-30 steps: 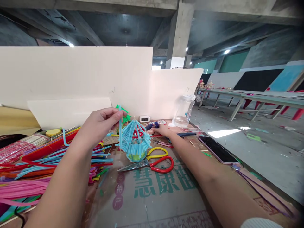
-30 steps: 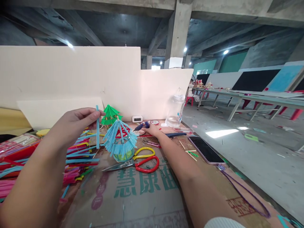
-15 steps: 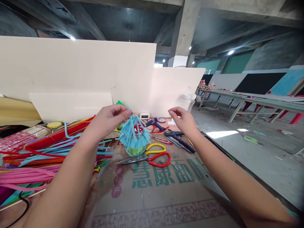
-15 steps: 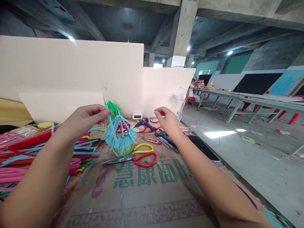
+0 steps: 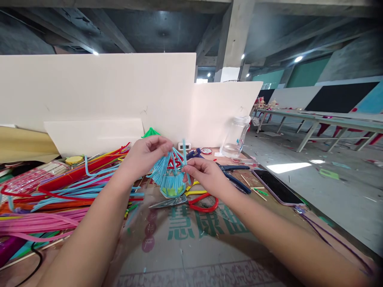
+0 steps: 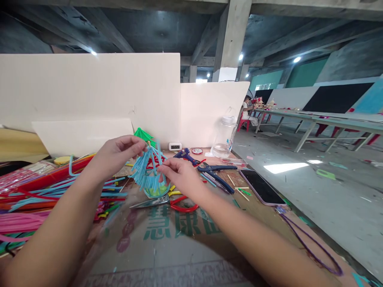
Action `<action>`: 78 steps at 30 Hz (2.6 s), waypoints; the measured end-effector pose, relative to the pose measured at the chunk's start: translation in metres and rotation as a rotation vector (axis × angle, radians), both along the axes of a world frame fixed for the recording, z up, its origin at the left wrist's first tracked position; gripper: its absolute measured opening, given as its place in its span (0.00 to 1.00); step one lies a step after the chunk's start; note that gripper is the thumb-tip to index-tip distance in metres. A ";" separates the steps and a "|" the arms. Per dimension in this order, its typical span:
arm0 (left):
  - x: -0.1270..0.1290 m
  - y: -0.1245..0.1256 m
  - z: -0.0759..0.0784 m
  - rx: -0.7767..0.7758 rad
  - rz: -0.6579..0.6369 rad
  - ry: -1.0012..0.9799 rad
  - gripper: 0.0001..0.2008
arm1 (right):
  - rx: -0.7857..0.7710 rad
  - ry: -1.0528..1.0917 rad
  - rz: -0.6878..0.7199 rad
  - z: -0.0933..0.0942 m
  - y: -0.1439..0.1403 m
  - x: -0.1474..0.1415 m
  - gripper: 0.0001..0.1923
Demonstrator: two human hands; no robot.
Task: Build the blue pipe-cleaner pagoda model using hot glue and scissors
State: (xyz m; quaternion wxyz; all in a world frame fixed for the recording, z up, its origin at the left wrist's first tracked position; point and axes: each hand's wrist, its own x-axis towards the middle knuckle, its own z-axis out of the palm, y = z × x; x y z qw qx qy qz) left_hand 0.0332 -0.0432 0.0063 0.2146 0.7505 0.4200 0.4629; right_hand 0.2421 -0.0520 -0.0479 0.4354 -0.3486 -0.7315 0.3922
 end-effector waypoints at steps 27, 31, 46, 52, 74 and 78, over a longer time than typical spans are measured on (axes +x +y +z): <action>-0.009 0.032 -0.023 0.052 0.009 0.186 0.18 | -0.027 0.098 -0.129 -0.053 -0.008 -0.027 0.09; -0.007 0.030 -0.021 0.041 0.022 0.198 0.18 | 0.002 0.058 -0.156 -0.055 -0.008 -0.027 0.09; -0.005 0.028 -0.019 0.027 0.015 0.209 0.18 | 0.072 -0.060 -0.265 -0.058 -0.006 -0.036 0.10; -0.006 0.029 -0.020 0.037 0.008 0.209 0.17 | 0.094 -0.035 -0.292 -0.063 0.000 -0.038 0.12; -0.009 0.029 -0.020 0.062 -0.020 0.227 0.16 | 0.015 -0.166 -0.157 -0.048 -0.009 -0.037 0.17; -0.009 0.026 -0.017 0.066 -0.017 0.246 0.16 | -0.052 -0.098 -0.147 -0.048 -0.009 -0.039 0.15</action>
